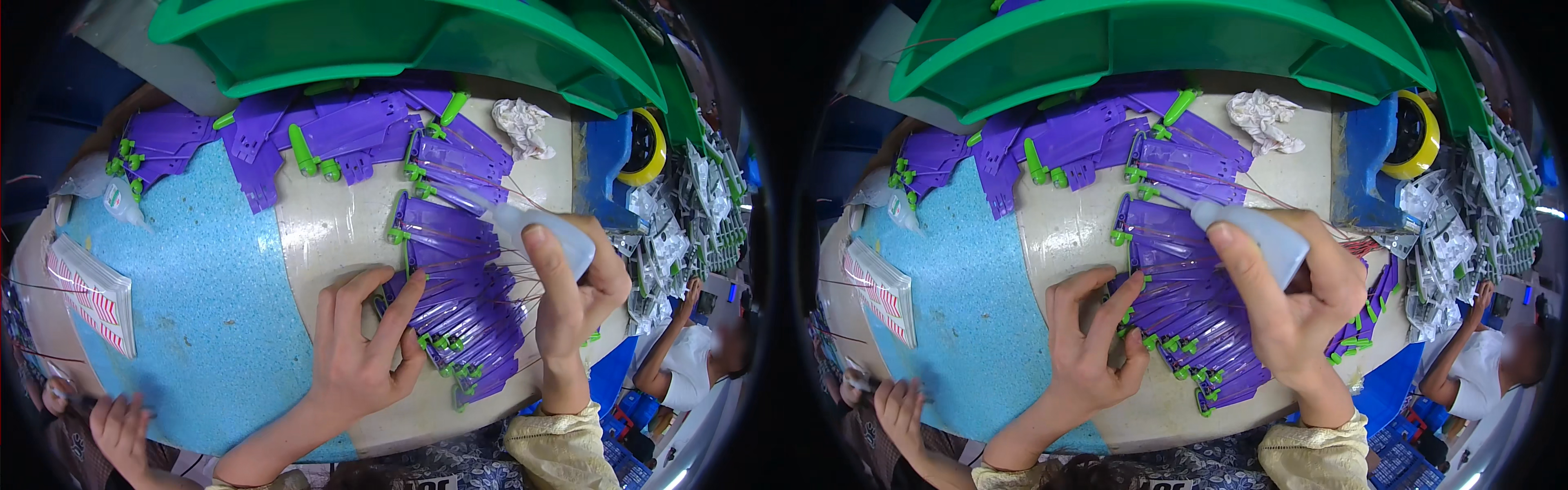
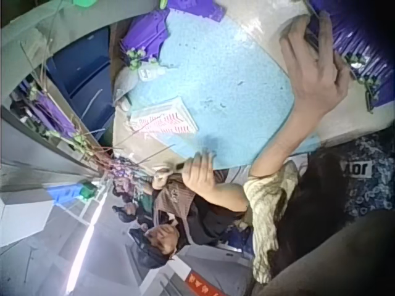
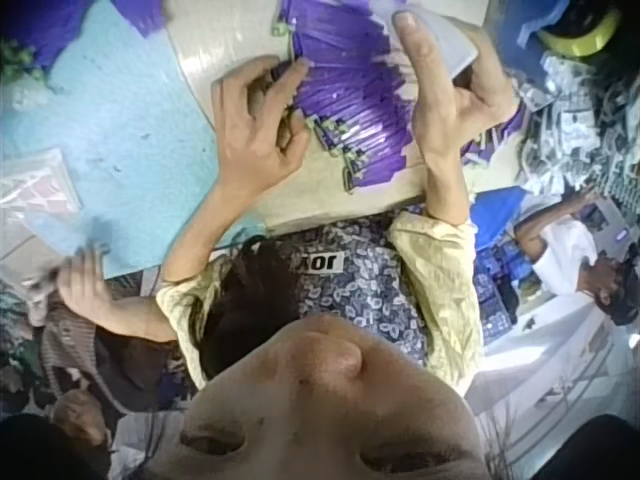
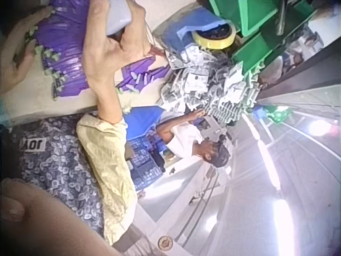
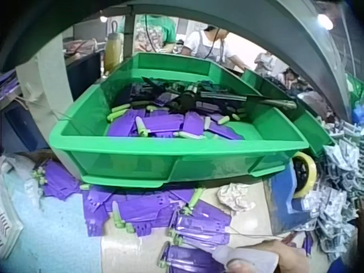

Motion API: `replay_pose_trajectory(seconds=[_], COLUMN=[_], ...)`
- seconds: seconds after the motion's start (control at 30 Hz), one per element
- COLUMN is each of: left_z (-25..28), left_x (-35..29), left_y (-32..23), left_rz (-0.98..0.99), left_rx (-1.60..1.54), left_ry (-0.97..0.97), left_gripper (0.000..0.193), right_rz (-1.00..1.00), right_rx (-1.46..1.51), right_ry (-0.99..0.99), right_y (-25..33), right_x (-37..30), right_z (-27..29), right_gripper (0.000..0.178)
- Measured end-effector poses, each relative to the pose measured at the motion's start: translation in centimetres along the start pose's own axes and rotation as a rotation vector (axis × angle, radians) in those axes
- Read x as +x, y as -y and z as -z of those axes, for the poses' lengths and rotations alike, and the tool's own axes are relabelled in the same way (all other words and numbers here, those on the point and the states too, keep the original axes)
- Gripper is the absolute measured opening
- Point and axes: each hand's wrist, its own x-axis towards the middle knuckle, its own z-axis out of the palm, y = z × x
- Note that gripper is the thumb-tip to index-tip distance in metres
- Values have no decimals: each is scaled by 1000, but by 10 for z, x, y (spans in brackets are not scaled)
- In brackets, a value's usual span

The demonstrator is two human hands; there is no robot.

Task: The person assembles purple plastic components by inserting green cylindrical pieces and red wires into them. They then apply a liquid adhesive from a small bottle to secure the parts. The process is repeated for multiple units on a workbench.

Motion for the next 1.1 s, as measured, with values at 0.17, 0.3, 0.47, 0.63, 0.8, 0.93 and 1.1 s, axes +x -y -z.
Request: replay_pose_trajectory(seconds=[0.17,0.3,0.47,0.63,0.8,0.93,1.1], left_z=[2,3,8,-1,-6,-1,4], left_x=[1,3,26,72,60,51,49], left_y=[-2,-2,-1,11,12,11,15], left_rz=[12,14,-23,-76,-104,-103,-92], left_rx=[10,1,28,129,117,50,29], left_ry=[19,25,-29,-1,-2,-59,-101], left_gripper=[57,57,57,53,47,41,35], right_rz=[-53,-43,-137,-216,-198,-132,-76], right_rx=[58,59,135,249,148,66,41], right_ry=[-45,-43,-45,-97,-24,50,69], right_y=[-6,-10,-2,2,-1,-11,-13], right_x=[18,24,25,14,-4,-8,-4], right_z=[-11,-20,-13,5,19,15,3], right_gripper=[15,17,16,16,17,18,16])
